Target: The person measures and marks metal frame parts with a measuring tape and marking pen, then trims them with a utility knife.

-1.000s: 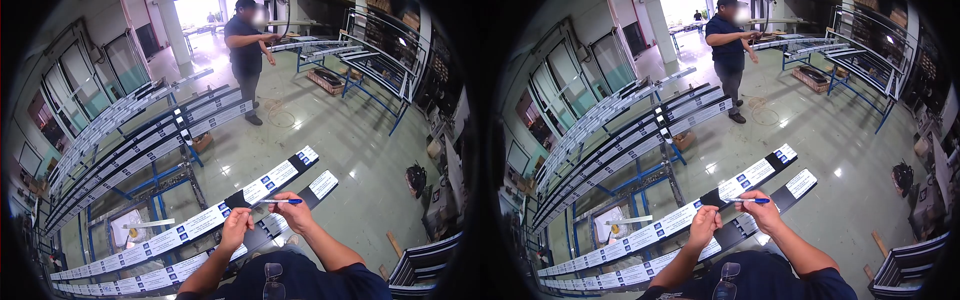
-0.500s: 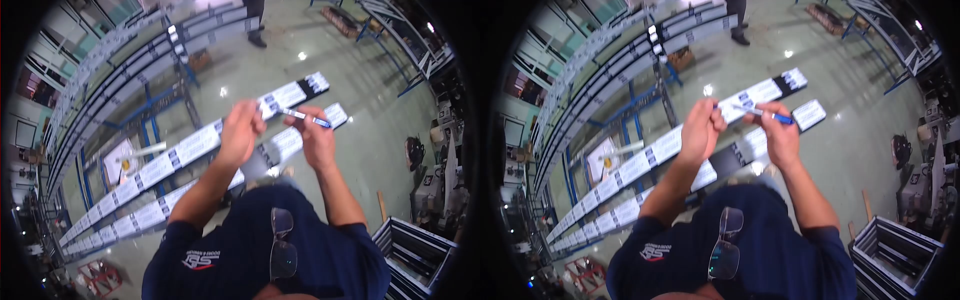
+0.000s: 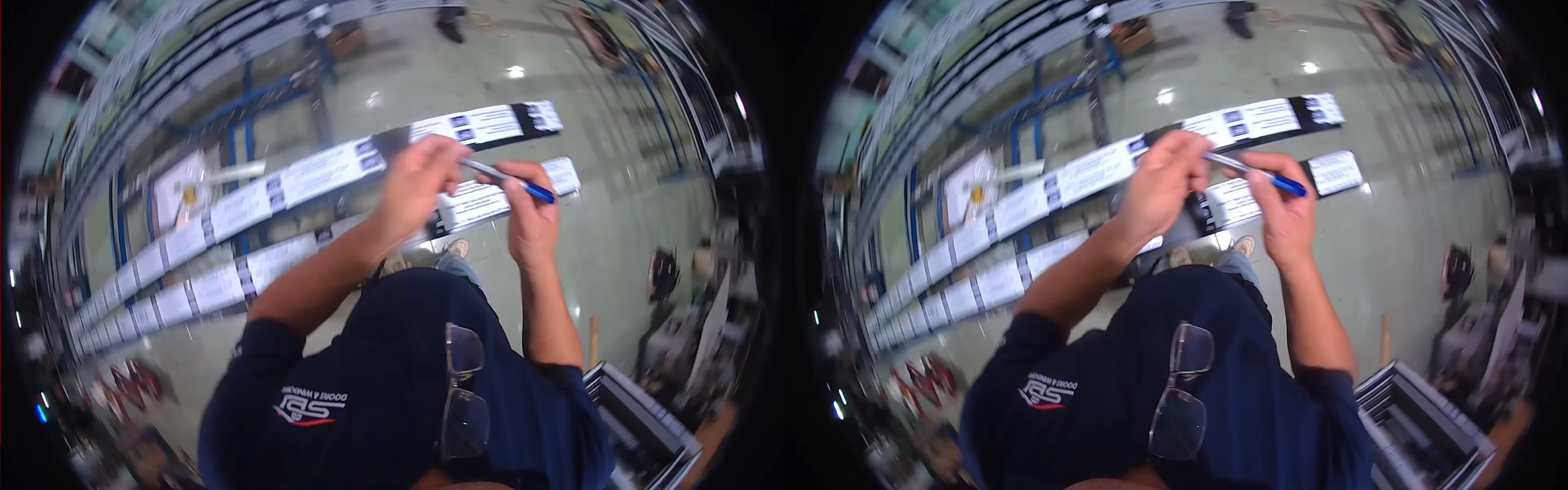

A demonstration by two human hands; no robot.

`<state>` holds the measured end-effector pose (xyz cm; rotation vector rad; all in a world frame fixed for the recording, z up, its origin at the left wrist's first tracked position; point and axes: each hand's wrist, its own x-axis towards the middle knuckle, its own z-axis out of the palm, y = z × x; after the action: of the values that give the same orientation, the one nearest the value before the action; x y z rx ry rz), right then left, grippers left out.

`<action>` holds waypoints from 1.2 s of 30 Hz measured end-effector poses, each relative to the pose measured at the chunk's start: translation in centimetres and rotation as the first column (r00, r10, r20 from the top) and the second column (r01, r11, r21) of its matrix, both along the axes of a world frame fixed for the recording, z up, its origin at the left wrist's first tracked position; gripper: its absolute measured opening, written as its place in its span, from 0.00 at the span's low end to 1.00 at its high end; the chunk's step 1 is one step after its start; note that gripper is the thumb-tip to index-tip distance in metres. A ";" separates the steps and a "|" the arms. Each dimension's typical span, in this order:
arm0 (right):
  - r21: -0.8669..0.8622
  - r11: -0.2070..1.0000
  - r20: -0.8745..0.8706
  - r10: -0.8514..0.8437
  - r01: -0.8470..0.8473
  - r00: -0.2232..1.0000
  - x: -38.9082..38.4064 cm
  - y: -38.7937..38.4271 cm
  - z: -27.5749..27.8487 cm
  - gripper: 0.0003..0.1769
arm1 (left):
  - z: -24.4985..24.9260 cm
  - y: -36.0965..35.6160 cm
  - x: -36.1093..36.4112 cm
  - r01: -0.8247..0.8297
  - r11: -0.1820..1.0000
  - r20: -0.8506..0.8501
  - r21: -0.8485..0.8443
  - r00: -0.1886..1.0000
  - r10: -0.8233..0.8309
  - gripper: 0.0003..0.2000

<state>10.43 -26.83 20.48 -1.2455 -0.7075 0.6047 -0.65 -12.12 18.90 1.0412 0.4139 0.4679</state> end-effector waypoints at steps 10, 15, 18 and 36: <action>-0.116 0.989 -0.154 0.076 -0.094 0.985 -1.6 -5.5 -7.4 0.12 | -5.9 -8.5 -3.5 -0.059 0.998 -0.043 -0.036 0.997 0.057 0.06; -0.351 0.918 -0.284 0.083 -0.184 0.955 -0.5 -7.7 -9.1 0.11 | -8.3 -12.5 -3.7 -0.238 0.971 0.056 -0.029 0.969 0.240 0.05; -0.228 0.907 -0.510 0.199 -0.354 0.837 0.0 -9.2 -9.5 0.18 | -9.4 -15.7 -4.1 -0.260 0.960 0.136 0.105 0.960 0.245 0.04; -0.115 0.712 -0.623 0.491 -0.693 0.608 -10.8 -8.6 -11.1 0.15 | -8.2 -24.1 -17.8 -0.397 0.817 -0.280 0.418 0.799 0.532 0.13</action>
<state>-0.39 -35.38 9.37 -1.0356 -0.5190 1.6659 -18.43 -36.26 10.69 1.3786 0.9924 0.8087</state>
